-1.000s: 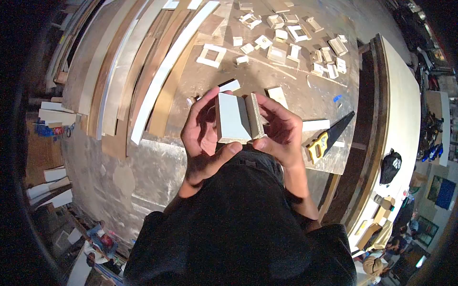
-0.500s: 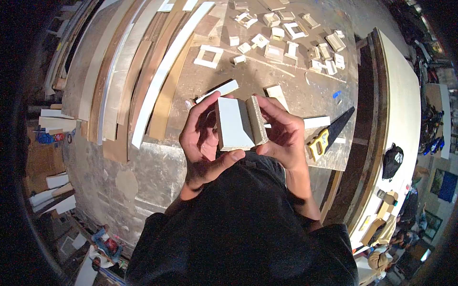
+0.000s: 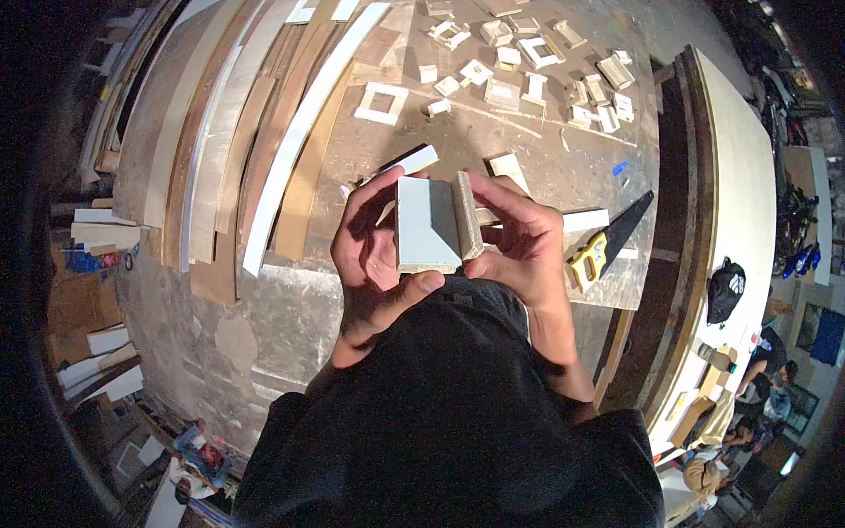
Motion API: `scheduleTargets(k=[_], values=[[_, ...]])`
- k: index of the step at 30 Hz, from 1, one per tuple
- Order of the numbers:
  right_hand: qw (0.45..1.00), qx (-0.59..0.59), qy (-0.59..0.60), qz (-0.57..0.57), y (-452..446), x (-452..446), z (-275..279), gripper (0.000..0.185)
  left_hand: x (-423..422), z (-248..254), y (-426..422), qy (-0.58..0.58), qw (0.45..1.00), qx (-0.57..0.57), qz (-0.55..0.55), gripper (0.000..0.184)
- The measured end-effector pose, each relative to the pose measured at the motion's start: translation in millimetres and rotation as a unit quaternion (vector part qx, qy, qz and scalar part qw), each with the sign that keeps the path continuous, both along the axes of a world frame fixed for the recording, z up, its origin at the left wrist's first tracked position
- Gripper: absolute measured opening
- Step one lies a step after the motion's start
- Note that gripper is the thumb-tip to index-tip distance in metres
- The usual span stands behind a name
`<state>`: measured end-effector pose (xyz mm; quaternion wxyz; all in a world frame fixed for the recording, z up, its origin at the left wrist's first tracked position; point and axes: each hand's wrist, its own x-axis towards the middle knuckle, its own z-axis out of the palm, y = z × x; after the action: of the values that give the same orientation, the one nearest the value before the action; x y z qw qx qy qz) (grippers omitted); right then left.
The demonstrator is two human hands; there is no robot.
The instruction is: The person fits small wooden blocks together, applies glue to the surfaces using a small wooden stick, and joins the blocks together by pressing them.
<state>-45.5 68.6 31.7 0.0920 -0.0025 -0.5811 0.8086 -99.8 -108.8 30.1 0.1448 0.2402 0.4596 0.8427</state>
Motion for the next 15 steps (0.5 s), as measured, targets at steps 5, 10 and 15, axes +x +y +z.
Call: scheduleTargets(k=[5,10,15], values=[[1.000,0.000,-0.001,0.000,-0.5,-0.7,1.4,0.090,0.1,-1.9,0.0,-0.025,1.000,0.010,-0.006,0.093],[1.000,0.007,0.006,0.006,0.9,-1.0,-0.6,0.089,-1.4,-5.6,0.8,-0.015,1.000,0.009,-0.006,0.094],[1.000,-0.001,0.003,0.010,1.6,0.1,0.1,0.089,0.1,-6.2,1.3,-0.015,1.000,0.009,-0.003,0.094]])
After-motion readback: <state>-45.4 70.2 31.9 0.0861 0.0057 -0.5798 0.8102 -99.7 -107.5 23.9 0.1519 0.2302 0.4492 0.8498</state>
